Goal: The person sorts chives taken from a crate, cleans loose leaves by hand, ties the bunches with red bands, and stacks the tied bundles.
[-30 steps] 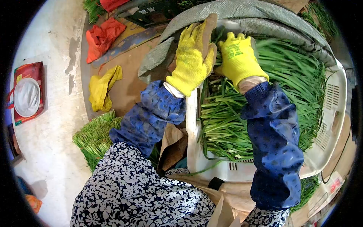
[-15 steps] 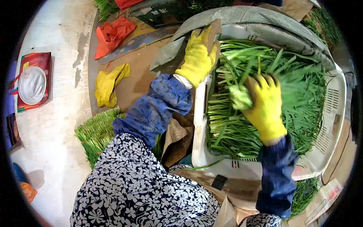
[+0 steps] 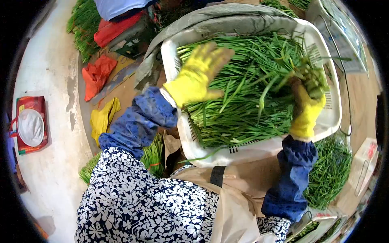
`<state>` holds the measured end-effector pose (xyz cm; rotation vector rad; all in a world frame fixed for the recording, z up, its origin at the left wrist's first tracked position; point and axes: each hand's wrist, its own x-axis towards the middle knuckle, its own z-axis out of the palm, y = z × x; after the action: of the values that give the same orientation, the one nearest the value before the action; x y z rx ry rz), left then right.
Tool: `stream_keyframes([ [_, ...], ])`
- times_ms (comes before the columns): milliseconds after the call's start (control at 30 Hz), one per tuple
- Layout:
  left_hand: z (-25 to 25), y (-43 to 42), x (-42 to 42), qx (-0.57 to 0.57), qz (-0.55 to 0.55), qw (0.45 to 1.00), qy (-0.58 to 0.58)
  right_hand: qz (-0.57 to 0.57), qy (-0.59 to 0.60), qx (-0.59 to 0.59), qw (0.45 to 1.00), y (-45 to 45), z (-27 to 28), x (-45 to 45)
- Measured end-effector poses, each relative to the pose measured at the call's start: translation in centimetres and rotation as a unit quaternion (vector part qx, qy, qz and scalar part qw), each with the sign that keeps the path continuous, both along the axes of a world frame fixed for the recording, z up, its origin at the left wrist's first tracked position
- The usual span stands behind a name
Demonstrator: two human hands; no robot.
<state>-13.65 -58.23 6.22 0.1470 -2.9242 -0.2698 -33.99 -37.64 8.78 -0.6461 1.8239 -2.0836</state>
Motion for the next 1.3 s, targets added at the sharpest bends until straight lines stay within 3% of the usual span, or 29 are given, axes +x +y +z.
stream_keyframes([
  [67, -2.0, 2.3, -0.8, 0.065, 0.015, 0.997, -0.043, 0.002, -0.034, -0.015, 0.999, -1.3, -0.9, 0.0],
  [133, -2.8, 4.6, -2.2, 0.144, 0.059, 0.986, -0.053, -0.008, 0.044, 0.047, 0.998, -2.7, -1.2, 0.3],
  [200, -3.3, 6.7, -3.8, 0.227, 0.094, 0.968, 0.047, 0.008, 0.057, 0.049, 0.997, -3.4, -0.8, 1.4],
  [267, -5.1, 7.6, -6.7, 0.240, 0.143, 0.951, 0.134, 0.023, 0.052, 0.073, 0.996, -4.1, -2.2, 2.4],
  [367, -7.7, 6.6, -12.5, 0.120, 0.152, 0.959, 0.208, 0.058, 0.159, 0.015, 0.985, -4.7, -2.4, 1.7],
  [433, -5.4, 7.5, -13.2, 0.078, 0.123, 0.959, 0.244, 0.042, 0.201, -0.019, 0.979, -3.0, -0.7, 1.4],
  [567, 5.6, 7.5, -12.2, 0.203, -0.001, 0.945, 0.255, 0.027, 0.213, -0.026, 0.976, -0.3, 0.8, 0.7],
  [700, 9.2, 9.5, -8.4, 0.433, -0.129, 0.888, 0.085, 0.014, 0.187, -0.010, 0.982, 2.7, -1.1, -0.3],
  [867, 9.7, 12.7, -4.6, 0.618, -0.136, 0.753, -0.183, -0.037, 0.101, 0.026, 0.994, 10.4, -2.0, 1.7],
  [1033, 7.6, 16.0, -5.1, 0.682, -0.120, 0.609, -0.386, -0.103, -0.052, -0.015, 0.993, 18.5, -2.3, 5.2],
  [1167, 4.8, 17.7, -7.1, 0.680, -0.092, 0.547, -0.479, -0.166, -0.147, -0.088, 0.971, 23.3, -5.0, 5.7],
  [1300, 3.5, 19.0, -7.3, 0.670, -0.075, 0.501, -0.543, -0.210, -0.138, -0.117, 0.961, 28.6, -7.5, 4.8],
])
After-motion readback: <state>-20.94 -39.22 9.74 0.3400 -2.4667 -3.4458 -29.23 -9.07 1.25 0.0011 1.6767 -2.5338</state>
